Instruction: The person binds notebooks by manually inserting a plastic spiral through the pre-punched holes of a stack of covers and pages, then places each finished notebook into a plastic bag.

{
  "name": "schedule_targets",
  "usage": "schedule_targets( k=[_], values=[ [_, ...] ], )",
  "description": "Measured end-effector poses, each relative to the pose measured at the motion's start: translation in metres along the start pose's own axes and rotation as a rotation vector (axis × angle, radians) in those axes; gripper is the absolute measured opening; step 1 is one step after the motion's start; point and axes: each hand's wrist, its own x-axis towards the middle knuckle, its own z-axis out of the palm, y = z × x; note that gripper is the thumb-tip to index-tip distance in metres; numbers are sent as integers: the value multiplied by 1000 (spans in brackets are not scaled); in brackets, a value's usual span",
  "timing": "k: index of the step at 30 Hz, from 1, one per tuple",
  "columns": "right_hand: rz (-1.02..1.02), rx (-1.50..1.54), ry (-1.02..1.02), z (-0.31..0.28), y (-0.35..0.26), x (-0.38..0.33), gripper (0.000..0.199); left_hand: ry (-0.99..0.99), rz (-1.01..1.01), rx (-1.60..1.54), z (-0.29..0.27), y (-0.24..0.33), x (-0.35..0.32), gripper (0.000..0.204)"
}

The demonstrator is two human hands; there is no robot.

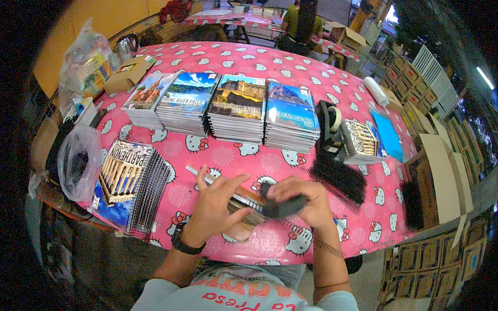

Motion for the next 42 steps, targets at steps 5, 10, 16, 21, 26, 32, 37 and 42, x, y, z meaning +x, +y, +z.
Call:
schedule_targets(
  k=[5,10,16,21,26,32,37,42],
  values=[
    [219,-530,-29,-9,26,8,19,-53,-34,-10,-2,-5,1,71],
    [105,-189,-60,12,18,13,26,207,-93,185,-27,-42,4,85],
    [-53,221,40,25,14,14,38,308,-396,-1136,6,-101,-16,50],
    [169,-320,43,12,32,19,24,300,-550,-1335,17,-99,-22,33],
    [109,-397,-31,19,35,33,23,325,-526,-1363,18,-94,-19,34],
    [6,-56,-82,31,20,43,34,352,-498,-1393,20,-96,-18,35],
    [100,77,124,34,22,37,35,341,-510,-1413,21,-96,-20,35],
    [169,-595,-16,40,42,57,23,347,-478,-1495,22,-102,-21,35]
  ],
)
